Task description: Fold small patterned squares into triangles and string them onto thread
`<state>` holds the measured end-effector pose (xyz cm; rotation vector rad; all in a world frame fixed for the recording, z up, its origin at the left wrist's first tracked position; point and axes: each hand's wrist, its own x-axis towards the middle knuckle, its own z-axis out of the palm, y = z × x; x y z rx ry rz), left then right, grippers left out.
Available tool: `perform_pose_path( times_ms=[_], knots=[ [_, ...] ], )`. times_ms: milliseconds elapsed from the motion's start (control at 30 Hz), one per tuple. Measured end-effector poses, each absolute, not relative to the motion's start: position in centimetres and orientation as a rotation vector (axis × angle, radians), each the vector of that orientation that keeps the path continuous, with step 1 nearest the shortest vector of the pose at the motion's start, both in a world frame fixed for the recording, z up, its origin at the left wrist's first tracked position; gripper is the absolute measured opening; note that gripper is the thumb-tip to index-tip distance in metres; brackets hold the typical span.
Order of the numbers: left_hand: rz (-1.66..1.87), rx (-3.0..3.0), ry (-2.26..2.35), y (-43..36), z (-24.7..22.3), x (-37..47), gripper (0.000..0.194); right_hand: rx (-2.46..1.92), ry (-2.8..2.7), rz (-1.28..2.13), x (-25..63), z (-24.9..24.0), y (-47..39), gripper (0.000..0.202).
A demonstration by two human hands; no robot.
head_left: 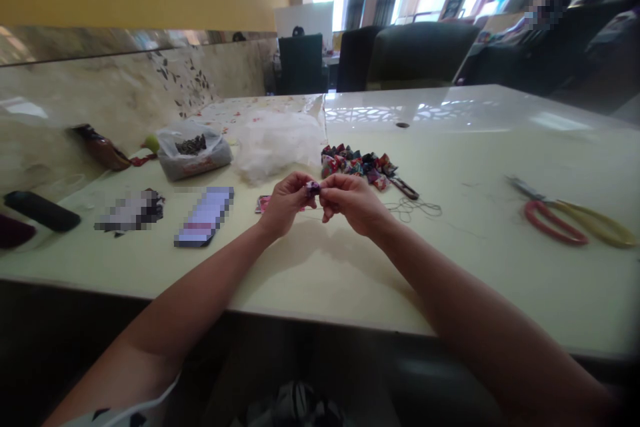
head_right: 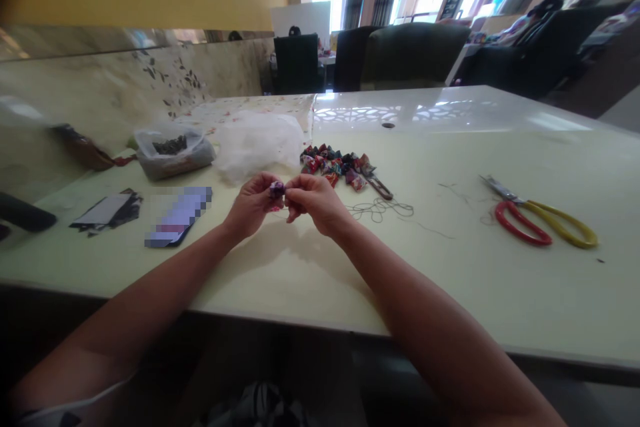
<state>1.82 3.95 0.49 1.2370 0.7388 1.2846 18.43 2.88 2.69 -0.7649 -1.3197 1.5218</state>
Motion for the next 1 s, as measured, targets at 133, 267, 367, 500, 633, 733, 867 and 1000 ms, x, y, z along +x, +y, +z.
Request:
perform_pose_path(
  times_ms=[133,267,367,500,633,733,867,1000],
  knots=[
    [1.211,1.068,0.723,4.1,0.2,2.0,0.052,-0.799,-1.378,1.391,18.4,2.9,2.8,0.011],
    [1.265,1.069,0.906,4.3,0.0,1.8,0.048,-1.002,-1.504,1.005,18.4,2.4,3.1,0.005],
    [1.246,1.132,0.928,4.3,0.1,1.8,0.047,-1.076,-1.624,0.735,18.5,2.0,3.4,0.008],
    [1.232,1.15,0.861,3.9,0.4,2.1,0.043,-1.03,-1.805,0.485,18.5,1.7,3.3,0.012],
    [1.243,1.005,0.76,3.8,0.6,2.2,0.044,-1.008,-1.834,0.412,18.3,1.5,3.2,0.012],
    [1.243,0.908,0.694,3.9,0.7,2.2,0.046,-1.007,-1.812,0.431,18.3,1.6,3.2,0.012],
    [1.228,0.938,0.675,4.0,0.6,2.1,0.042,-0.996,-1.693,0.76,18.6,1.8,3.3,0.01],
    [1.218,1.085,0.711,3.9,0.6,2.1,0.039,-0.972,-1.573,1.06,19.0,2.1,3.5,0.019]
  ],
)
